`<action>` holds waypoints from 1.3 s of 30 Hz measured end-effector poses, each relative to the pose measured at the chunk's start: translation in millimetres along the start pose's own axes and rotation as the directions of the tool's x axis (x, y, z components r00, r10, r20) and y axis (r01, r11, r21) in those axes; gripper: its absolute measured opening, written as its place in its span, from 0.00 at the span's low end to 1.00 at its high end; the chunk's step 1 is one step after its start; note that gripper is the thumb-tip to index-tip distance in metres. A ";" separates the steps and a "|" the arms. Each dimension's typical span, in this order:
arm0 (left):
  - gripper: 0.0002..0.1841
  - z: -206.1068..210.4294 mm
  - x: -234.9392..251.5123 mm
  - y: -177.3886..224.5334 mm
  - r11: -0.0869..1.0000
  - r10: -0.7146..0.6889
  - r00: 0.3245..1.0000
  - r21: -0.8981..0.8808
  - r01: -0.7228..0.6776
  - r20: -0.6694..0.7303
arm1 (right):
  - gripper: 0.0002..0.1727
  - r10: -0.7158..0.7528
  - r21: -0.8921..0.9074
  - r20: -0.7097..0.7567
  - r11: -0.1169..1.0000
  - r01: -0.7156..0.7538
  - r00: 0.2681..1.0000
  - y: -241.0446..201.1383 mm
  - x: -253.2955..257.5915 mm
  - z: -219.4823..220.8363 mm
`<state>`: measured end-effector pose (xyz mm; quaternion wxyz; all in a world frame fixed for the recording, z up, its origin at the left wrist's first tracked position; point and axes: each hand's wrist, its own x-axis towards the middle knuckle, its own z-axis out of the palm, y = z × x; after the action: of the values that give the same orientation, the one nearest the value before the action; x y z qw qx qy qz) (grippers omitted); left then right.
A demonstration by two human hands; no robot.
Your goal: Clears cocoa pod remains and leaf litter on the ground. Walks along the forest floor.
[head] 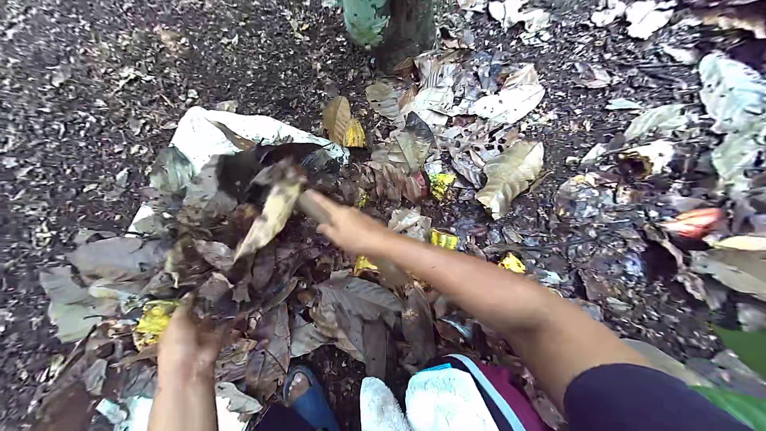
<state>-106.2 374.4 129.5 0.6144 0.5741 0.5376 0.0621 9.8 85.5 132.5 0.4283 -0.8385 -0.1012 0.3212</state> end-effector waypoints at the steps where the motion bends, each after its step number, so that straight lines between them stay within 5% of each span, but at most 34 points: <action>1: 0.30 -1.7 -4.4 -7.2 0.998 0.053 0.998 0.048 -0.052 -0.033 | 0.40 0.038 0.085 -0.051 0.996 -0.033 0.998 14.5 -1.4 -18.2; 4: 0.36 6.2 -28.8 -53.1 0.955 0.179 0.983 0.231 -0.183 0.040 | 0.39 0.195 0.345 -0.198 0.931 -0.117 0.961 82.8 8.5 -72.5; 7: 0.43 31.0 -59.7 -127.2 0.955 0.050 0.982 0.277 -0.101 0.183 | 0.39 0.379 0.582 -0.275 0.797 -0.161 0.884 152.7 10.9 -98.9; 10: 0.50 55.8 -73.0 -194.7 0.964 -0.155 0.962 0.248 0.098 0.224 | 0.34 0.431 0.572 -0.150 0.772 -0.278 0.890 203.9 -9.1 -71.4; 13: 0.55 80.6 -84.2 -221.0 0.954 -0.280 0.922 0.180 0.238 0.268 | 0.37 0.436 0.433 0.131 0.783 -0.447 0.890 204.4 -55.7 -33.1; 19: 0.45 131.7 -112.2 -189.8 0.949 -0.312 0.871 0.081 0.305 0.379 | 0.42 0.451 0.301 0.360 0.773 -0.559 0.817 177.6 -141.5 15.1; 26: 0.27 128.2 -113.4 -166.8 0.962 -0.161 0.941 -0.168 0.217 0.298 | 0.43 0.267 0.391 0.332 0.834 -0.390 0.905 129.5 -149.8 32.8; 30: 0.13 89.3 -89.3 -97.9 0.958 0.014 0.969 -0.282 0.058 0.248 | 0.42 0.066 0.251 0.338 0.955 -0.157 0.939 63.9 -100.9 27.9; 34: 0.16 33.6 -37.6 -24.8 0.926 0.202 0.968 -0.351 -0.139 0.151 | 0.41 -0.184 -0.006 0.265 0.981 0.193 0.947 -23.9 -13.5 54.3; 39: 0.30 -38.4 31.5 21.4 0.958 0.027 0.999 -0.284 -0.038 -0.044 | 0.45 -0.147 -0.191 0.072 0.969 0.158 0.987 -65.0 46.9 58.9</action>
<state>-109.6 427.9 136.5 0.6789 0.4872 0.5254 0.1603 16.1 184.7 137.1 0.3638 -0.8569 -0.2087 0.2996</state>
